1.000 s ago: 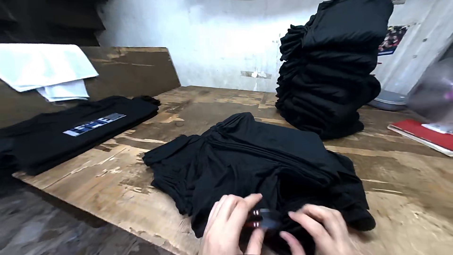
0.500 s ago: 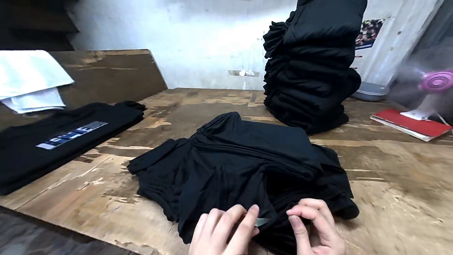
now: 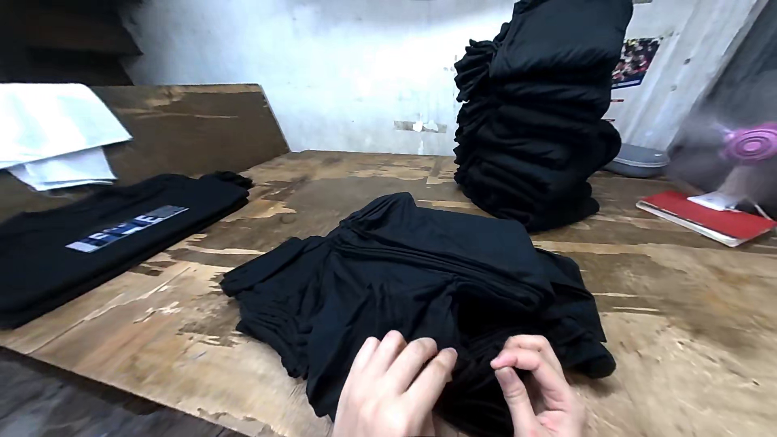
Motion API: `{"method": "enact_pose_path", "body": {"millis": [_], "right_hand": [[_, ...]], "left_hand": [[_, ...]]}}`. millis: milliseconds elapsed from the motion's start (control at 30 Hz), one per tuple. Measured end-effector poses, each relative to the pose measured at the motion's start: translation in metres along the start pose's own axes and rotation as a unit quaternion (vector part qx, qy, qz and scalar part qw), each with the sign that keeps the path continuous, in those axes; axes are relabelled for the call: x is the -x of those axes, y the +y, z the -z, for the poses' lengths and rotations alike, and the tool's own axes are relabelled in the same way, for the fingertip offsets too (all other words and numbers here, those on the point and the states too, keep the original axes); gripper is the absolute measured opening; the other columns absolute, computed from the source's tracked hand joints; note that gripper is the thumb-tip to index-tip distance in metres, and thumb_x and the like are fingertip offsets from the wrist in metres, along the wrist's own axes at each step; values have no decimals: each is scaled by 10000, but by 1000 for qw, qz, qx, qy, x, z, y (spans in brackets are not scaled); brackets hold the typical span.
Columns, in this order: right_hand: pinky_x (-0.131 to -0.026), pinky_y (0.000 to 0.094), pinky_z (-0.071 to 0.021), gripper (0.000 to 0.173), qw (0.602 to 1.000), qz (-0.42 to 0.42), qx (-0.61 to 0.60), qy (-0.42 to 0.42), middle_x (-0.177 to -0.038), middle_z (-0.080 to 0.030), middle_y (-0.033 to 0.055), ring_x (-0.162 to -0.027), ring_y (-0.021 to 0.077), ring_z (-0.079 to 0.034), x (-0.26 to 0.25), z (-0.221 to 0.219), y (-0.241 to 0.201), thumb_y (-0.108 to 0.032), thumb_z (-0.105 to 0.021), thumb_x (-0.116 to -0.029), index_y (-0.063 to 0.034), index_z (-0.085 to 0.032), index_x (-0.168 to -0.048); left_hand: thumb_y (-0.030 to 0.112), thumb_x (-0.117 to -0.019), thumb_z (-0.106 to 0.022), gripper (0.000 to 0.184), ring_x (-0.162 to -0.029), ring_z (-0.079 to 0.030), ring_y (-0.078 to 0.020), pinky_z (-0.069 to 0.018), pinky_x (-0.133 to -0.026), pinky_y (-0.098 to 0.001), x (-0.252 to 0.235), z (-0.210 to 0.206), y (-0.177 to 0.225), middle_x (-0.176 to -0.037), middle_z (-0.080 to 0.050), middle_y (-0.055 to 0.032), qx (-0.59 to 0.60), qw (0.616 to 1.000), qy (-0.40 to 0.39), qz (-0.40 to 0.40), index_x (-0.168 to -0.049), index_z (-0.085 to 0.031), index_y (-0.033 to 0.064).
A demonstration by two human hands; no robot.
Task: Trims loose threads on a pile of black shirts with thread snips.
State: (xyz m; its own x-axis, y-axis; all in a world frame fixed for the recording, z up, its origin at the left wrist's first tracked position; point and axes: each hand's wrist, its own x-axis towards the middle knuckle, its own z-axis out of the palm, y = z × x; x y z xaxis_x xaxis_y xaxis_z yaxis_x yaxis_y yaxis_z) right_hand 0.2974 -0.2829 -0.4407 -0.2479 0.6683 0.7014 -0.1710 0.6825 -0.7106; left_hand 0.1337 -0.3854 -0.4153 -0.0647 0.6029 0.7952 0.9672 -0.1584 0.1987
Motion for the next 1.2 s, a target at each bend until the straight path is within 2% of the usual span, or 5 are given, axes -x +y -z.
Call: {"method": "enact_pose_path", "body": {"millis": [200,333,633,800,1200], "right_hand": [[-915,207,-506,114,985,18,-81,-149,-1030,-633,-35,-1049,46,-592,-6,32,8,-250,-677,-986,-164,-747,-960],[-1032,394,-429,270,968,50,-2,-246,-1123,-677,29,-1168,174,-572,-8,47,14,-393,-571,-959,-176,-725,-912],[-858,264,-628,148,999,26,-37,17,-1016,-763,71,-988,129,-733,-7,-48,-5,79,-667,-909,-23,-744,-982],[-810,199,-545,394,996,18,-62,-60,-1142,-627,37,-1009,55,-608,-17,-51,7,-301,-680,-994,-17,-639,-1264],[-738,187,-611,121,998,-29,-51,27,-1015,-722,-60,-825,16,-690,24,1,-19,-42,-663,-982,-121,-739,-1034]], "left_hand": [[400,-902,-778,482,-945,-623,-283,-499,-794,-453,11,22,1,-1050,-663,-137,65,993,-69,73,-1305,-693,149],[167,-906,-723,91,-850,-618,-212,-478,-753,-378,27,7,-6,-872,-662,-55,80,994,-56,47,-989,-759,175],[74,-958,-609,148,-812,-651,-41,-557,-737,-218,1,11,-21,-915,-718,36,203,973,-6,106,-1040,-727,110],[108,-966,-608,178,-773,-677,-36,-576,-656,-194,-11,-8,-47,-900,-719,64,315,928,-4,201,-1110,-706,143],[391,-905,-785,367,-1030,-644,-108,-536,-893,-325,5,15,-22,-1103,-707,-4,197,976,-3,96,-1209,-746,188]]}}
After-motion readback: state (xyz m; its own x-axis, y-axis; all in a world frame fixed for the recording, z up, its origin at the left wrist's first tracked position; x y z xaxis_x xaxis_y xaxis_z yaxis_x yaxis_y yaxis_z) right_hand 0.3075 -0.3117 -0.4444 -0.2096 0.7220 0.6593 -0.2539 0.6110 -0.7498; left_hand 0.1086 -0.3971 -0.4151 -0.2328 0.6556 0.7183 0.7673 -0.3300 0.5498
